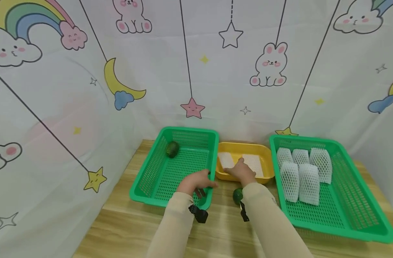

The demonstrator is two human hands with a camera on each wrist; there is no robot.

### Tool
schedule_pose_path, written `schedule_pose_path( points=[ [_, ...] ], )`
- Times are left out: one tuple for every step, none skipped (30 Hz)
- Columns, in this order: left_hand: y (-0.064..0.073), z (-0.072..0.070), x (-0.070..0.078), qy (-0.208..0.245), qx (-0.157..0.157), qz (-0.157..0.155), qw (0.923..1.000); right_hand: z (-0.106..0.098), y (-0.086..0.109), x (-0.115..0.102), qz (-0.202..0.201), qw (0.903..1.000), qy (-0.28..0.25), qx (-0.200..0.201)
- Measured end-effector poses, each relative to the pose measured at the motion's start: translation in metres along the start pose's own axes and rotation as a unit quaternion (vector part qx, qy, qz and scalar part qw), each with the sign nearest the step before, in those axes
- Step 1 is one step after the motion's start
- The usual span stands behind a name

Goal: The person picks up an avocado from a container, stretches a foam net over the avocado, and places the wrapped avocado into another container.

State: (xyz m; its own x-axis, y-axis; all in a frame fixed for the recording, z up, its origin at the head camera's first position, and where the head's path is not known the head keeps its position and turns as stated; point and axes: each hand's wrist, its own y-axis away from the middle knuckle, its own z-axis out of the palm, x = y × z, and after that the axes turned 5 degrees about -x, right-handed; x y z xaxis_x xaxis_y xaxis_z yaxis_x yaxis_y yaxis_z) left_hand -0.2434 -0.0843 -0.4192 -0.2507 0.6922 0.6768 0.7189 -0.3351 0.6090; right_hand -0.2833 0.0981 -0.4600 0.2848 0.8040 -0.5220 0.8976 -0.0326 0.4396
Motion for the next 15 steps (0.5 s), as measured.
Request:
schedule_pose_path(
  points=[
    [0.0,0.001,0.001,0.002,-0.001,0.002,1.0,-0.002,0.0,0.001,0.001,0.9999,-0.009,0.012],
    [-0.001,0.002,0.002,0.001,-0.001,0.004,1.0,-0.006,0.001,0.001,0.0,0.9994,-0.024,0.026],
    [-0.001,0.002,0.002,-0.002,0.001,0.008,1.0,-0.011,0.002,0.002,-0.005,0.9977,-0.052,0.043],
    [0.0,0.002,0.003,-0.009,0.007,0.009,0.9999,-0.017,0.003,0.002,-0.012,0.9945,-0.086,0.058],
    [0.0,0.002,0.003,-0.025,0.015,0.012,0.9995,-0.022,0.005,0.001,-0.023,0.99,-0.12,0.07],
    [0.001,0.001,0.003,-0.04,0.028,0.016,0.9987,-0.028,0.008,0.001,-0.038,0.9837,-0.16,0.072],
    [0.0,0.001,0.004,-0.054,0.048,0.02,0.9972,-0.032,0.012,0.001,-0.058,0.9762,-0.198,0.067],
    [0.0,0.0,0.005,-0.063,0.072,0.029,0.995,-0.037,0.017,0.0,-0.078,0.9676,-0.234,0.056],
    [0.0,-0.002,0.007,-0.061,0.095,0.041,0.9927,-0.04,0.023,0.0,-0.099,0.9592,-0.262,0.038],
    [-0.001,-0.003,0.009,-0.048,0.112,0.06,0.9907,-0.043,0.029,0.0,-0.118,0.9513,-0.284,0.018],
    [-0.001,-0.004,0.012,-0.025,0.127,0.082,0.9881,-0.045,0.037,0.0,-0.136,0.9443,-0.3,-0.006],
    [-0.001,-0.005,0.015,0.011,0.137,0.107,0.9847,-0.046,0.044,0.001,-0.15,0.9383,-0.31,-0.032],
    [-0.001,-0.006,0.019,0.047,0.14,0.132,0.9802,-0.047,0.051,0.001,-0.162,0.935,-0.311,-0.054],
    [-0.001,-0.006,0.023,0.08,0.137,0.156,0.9749,-0.049,0.057,0.003,-0.174,0.9334,-0.306,-0.073],
    [0.0,-0.006,0.026,0.108,0.13,0.178,0.9695,-0.051,0.062,0.004,-0.183,0.9318,-0.3,-0.089]
  ],
)
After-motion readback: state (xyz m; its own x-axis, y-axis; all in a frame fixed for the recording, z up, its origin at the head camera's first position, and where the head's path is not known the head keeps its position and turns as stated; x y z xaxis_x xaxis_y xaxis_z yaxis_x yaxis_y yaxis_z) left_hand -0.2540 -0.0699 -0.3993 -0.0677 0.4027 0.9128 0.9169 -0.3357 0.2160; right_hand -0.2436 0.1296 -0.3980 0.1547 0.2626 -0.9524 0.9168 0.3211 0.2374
